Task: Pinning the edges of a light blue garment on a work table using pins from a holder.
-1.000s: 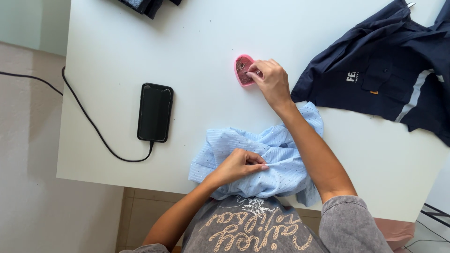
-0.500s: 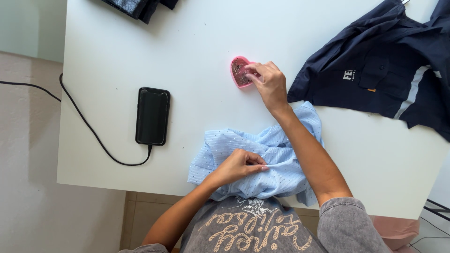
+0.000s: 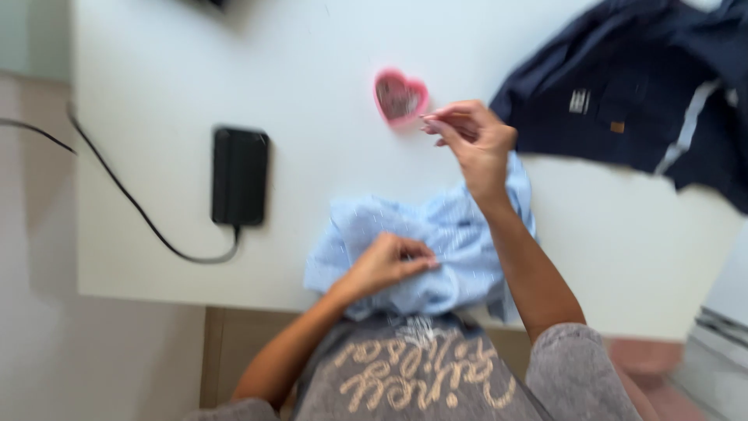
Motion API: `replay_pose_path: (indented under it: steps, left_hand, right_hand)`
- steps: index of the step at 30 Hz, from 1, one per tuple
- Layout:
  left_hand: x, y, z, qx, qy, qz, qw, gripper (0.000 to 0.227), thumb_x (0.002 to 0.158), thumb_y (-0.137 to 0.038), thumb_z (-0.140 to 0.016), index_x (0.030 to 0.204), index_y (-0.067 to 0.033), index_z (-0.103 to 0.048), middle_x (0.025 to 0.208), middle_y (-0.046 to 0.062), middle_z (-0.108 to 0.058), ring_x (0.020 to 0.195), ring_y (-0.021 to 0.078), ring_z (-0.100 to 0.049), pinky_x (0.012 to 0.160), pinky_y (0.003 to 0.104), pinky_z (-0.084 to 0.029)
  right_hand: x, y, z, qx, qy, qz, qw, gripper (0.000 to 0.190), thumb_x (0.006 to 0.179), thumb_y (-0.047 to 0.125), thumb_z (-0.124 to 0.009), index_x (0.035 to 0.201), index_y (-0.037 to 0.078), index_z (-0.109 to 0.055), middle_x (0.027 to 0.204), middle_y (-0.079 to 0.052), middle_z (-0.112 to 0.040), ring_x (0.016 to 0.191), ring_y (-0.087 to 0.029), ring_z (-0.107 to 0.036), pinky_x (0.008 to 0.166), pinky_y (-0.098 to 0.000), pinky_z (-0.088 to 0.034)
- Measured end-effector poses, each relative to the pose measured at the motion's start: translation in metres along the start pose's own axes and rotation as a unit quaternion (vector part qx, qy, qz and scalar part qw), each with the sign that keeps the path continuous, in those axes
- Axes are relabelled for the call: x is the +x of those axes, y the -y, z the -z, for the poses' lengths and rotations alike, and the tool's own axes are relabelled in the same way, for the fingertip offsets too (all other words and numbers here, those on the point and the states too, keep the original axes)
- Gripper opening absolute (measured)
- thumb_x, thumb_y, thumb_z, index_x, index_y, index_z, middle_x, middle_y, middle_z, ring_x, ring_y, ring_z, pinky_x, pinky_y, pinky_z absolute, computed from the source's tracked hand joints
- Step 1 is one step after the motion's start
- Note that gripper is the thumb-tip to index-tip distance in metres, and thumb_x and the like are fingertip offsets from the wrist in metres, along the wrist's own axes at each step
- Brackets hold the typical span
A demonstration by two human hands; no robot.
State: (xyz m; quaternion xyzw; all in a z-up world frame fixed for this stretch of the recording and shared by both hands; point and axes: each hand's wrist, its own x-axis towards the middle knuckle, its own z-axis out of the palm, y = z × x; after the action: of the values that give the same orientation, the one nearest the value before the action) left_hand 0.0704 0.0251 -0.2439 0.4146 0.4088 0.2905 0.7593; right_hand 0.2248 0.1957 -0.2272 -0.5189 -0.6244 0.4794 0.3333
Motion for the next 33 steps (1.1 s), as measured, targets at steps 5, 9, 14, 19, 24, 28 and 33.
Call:
replay_pose_path:
  steps: [5, 9, 14, 19, 24, 28, 33]
  left_hand:
    - [-0.004, 0.003, -0.004, 0.03, -0.038, -0.003, 0.999, 0.013, 0.094, -0.021, -0.081, 0.105, -0.0186, -0.087, 0.083, 0.002, -0.084, 0.086, 0.0118, -0.074, 0.083, 0.031, -0.061]
    - [-0.008, 0.002, -0.013, 0.039, -0.048, 0.01, 0.998, 0.014, 0.095, -0.028, -0.083, 0.105, -0.0201, -0.086, 0.083, -0.001, -0.085, 0.088, 0.0089, -0.077, 0.083, 0.027, -0.061]
    - [-0.013, -0.012, -0.021, 0.045, -0.055, 0.008, 0.997, 0.015, 0.1, -0.024, -0.078, 0.109, -0.0166, -0.087, 0.087, 0.005, -0.086, 0.091, 0.0145, -0.079, 0.086, 0.033, -0.062]
    - [-0.015, -0.015, -0.027, 0.052, -0.058, 0.017, 0.997, 0.016, 0.103, -0.024, -0.076, 0.109, -0.0146, -0.087, 0.088, 0.006, -0.087, 0.091, 0.0141, -0.08, 0.085, 0.033, -0.064]
    - [-0.02, -0.015, -0.034, 0.048, -0.084, 0.02, 0.995, 0.016, 0.103, -0.026, -0.076, 0.108, -0.0149, -0.087, 0.088, 0.004, -0.087, 0.094, 0.009, -0.079, 0.087, 0.031, -0.064]
    - [-0.024, -0.021, -0.038, 0.039, -0.089, 0.014, 0.995, 0.019, 0.104, -0.022, -0.073, 0.111, -0.0091, -0.085, 0.094, 0.01, -0.087, 0.101, 0.0151, -0.078, 0.094, 0.039, -0.063]
    - [-0.029, -0.023, -0.041, 0.045, -0.093, 0.022, 0.994, 0.022, 0.105, -0.022, -0.071, 0.116, -0.009, -0.085, 0.096, 0.011, -0.087, 0.102, 0.0183, -0.08, 0.096, 0.041, -0.063]
  right_hand:
    - [-0.119, 0.062, 0.032, -0.011, -0.032, -0.091, 0.995, 0.006, 0.098, -0.003, -0.081, 0.096, 0.0, -0.076, 0.092, -0.02, -0.083, 0.07, -0.02, -0.08, 0.059, -0.0308, -0.066]
    - [-0.198, 0.021, 0.028, 0.164, -0.049, -0.131, 0.977, 0.013, 0.084, -0.018, -0.082, 0.092, -0.011, -0.073, 0.094, -0.029, -0.078, 0.065, -0.032, -0.082, 0.043, -0.037, -0.069]
    - [-0.218, 0.01, 0.013, 0.128, -0.132, -0.104, 0.977, 0.006, 0.094, -0.011, -0.078, 0.092, -0.012, -0.072, 0.091, -0.023, -0.077, 0.058, -0.022, -0.078, 0.043, -0.0297, -0.066]
    - [-0.217, 0.017, 0.012, 0.114, -0.157, -0.056, 0.979, 0.005, 0.094, -0.013, -0.078, 0.092, -0.011, -0.073, 0.089, -0.023, -0.077, 0.055, -0.022, -0.077, 0.041, -0.0294, -0.065]
    - [-0.222, 0.019, 0.012, 0.116, -0.165, -0.023, 0.979, 0.004, 0.096, -0.012, -0.076, 0.093, -0.011, -0.073, 0.088, -0.023, -0.076, 0.055, -0.021, -0.075, 0.042, -0.0296, -0.064]
    - [-0.224, 0.019, 0.01, 0.09, -0.159, -0.009, 0.983, 0.006, 0.094, -0.011, -0.079, 0.09, -0.009, -0.074, 0.086, -0.02, -0.077, 0.052, -0.019, -0.075, 0.042, -0.0279, -0.063]
    - [-0.223, 0.02, 0.013, 0.019, -0.156, 0.022, 0.987, 0.006, 0.093, -0.008, -0.082, 0.09, -0.006, -0.077, 0.088, -0.019, -0.079, 0.053, -0.019, -0.075, 0.043, -0.0281, -0.062]
